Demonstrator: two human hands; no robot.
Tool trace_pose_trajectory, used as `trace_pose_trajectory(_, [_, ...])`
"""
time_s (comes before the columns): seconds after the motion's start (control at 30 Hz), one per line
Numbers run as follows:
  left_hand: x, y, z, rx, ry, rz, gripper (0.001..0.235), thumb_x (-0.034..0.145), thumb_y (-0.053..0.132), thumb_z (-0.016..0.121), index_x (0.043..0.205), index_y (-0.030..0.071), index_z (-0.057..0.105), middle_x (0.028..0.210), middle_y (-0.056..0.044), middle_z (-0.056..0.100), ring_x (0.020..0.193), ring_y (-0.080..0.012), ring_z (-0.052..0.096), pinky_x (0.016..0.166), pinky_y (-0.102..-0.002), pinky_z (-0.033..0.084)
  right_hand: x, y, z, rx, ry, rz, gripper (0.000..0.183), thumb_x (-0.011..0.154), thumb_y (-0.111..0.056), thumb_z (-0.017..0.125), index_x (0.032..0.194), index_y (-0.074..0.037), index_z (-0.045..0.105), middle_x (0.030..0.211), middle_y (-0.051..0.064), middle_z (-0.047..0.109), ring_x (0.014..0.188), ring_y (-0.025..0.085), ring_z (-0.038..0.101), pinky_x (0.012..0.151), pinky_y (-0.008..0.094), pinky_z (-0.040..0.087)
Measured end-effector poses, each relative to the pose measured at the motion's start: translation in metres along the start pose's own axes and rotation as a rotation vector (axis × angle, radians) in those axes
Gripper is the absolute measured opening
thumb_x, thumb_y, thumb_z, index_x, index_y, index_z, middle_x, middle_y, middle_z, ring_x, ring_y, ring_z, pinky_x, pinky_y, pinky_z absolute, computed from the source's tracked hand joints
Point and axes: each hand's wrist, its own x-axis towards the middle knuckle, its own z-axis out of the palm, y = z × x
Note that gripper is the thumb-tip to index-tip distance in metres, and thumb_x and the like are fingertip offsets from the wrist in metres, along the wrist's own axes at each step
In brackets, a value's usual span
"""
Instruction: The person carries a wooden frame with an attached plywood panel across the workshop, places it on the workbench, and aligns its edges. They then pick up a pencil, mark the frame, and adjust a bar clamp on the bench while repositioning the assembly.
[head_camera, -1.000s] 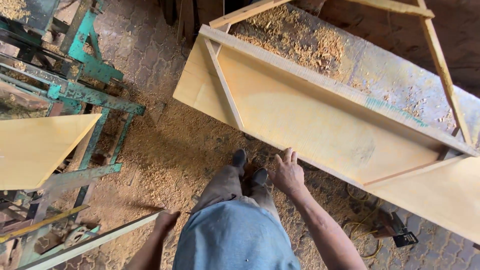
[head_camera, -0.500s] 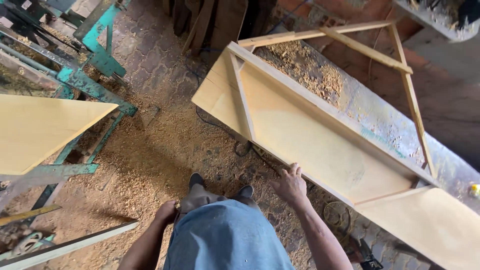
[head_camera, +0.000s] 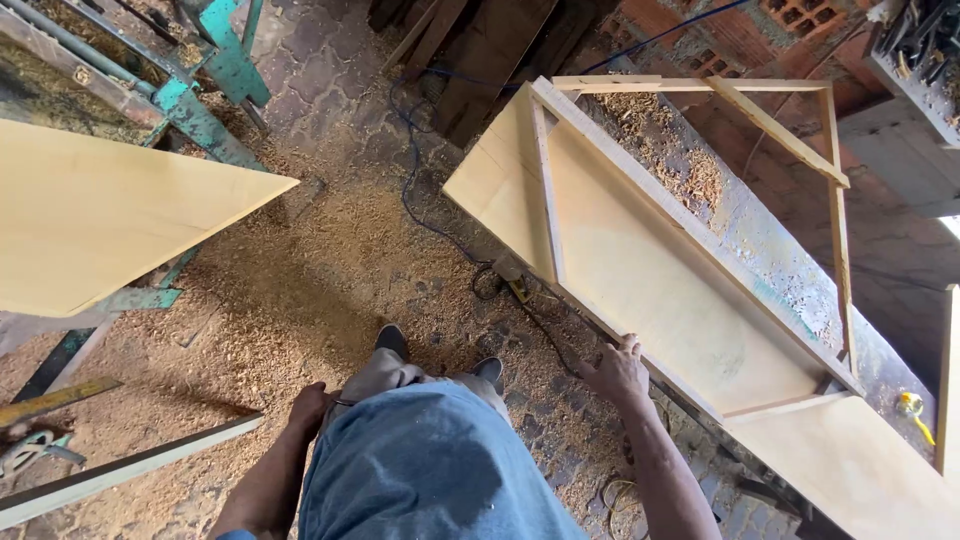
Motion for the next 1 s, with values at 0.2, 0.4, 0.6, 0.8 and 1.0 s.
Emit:
trace_pose_trajectory(0.2, [0.004, -0.001, -0.044, -0.006, -0.018, -0.006, 0.061, 0.084, 0.047, 0.072, 0.117, -0.004, 0.07, 0.12, -0.027, 0.072, 0.11, -0.0392, 0.071, 0.095, -0.045, 0.055, 0.009, 0.0, 0.008, -0.022, -0.021, 0.05, 0.078, 0.086, -0.068, 0.069, 0.141, -0.013, 0.061, 0.161, 0.039, 0.016, 0.149, 0.053, 0.029, 0.099, 0.048, 0.057])
trace_pose_trajectory(0.4, [0.032, 0.0, -0.05, -0.166, -0.041, -0.166, 0.076, 0.084, 0.049, 0.067, 0.142, 0.002, 0.054, 0.134, -0.022, 0.066, 0.118, -0.0357, 0.069, 0.099, -0.042, 0.055, 0.014, 0.007, 0.012, 0.028, -0.053, 0.083, 0.073, 0.083, -0.067, 0.068, 0.141, -0.024, 0.062, 0.166, 0.035, 0.01, 0.15, 0.046, 0.033, 0.108, 0.045, 0.052])
trace_pose_trajectory(0.6, [0.014, 0.0, -0.041, -0.113, -0.005, -0.131, 0.072, 0.086, 0.051, 0.067, 0.136, -0.001, 0.067, 0.134, -0.026, 0.071, 0.123, -0.0361, 0.069, 0.104, -0.041, 0.055, 0.013, -0.009, -0.002, -0.048, -0.082, 0.053, 0.072, 0.08, -0.068, 0.069, 0.142, -0.032, 0.062, 0.164, 0.03, 0.02, 0.145, 0.042, 0.043, 0.113, 0.045, 0.046])
trace_pose_trajectory(0.8, [-0.019, -0.012, -0.033, -0.22, -0.053, -0.18, 0.077, 0.081, 0.051, 0.069, 0.138, 0.0, 0.061, 0.137, -0.025, 0.065, 0.124, -0.0366, 0.065, 0.105, -0.042, 0.052, 0.017, -0.009, 0.001, -0.044, -0.13, 0.114, 0.069, 0.082, -0.068, 0.066, 0.141, -0.033, 0.064, 0.164, 0.026, 0.026, 0.141, 0.04, 0.049, 0.113, 0.046, 0.048])
trace_pose_trajectory(1.0, [-0.02, -0.035, -0.032, -0.074, -0.078, -0.168, 0.076, 0.081, 0.053, 0.071, 0.136, 0.0, 0.065, 0.139, -0.026, 0.064, 0.126, -0.0377, 0.064, 0.108, -0.042, 0.05, 0.018, -0.004, 0.006, -0.014, -0.099, 0.101, 0.068, 0.083, -0.067, 0.066, 0.142, -0.031, 0.064, 0.165, 0.032, 0.017, 0.14, 0.044, 0.048, 0.112, 0.045, 0.047])
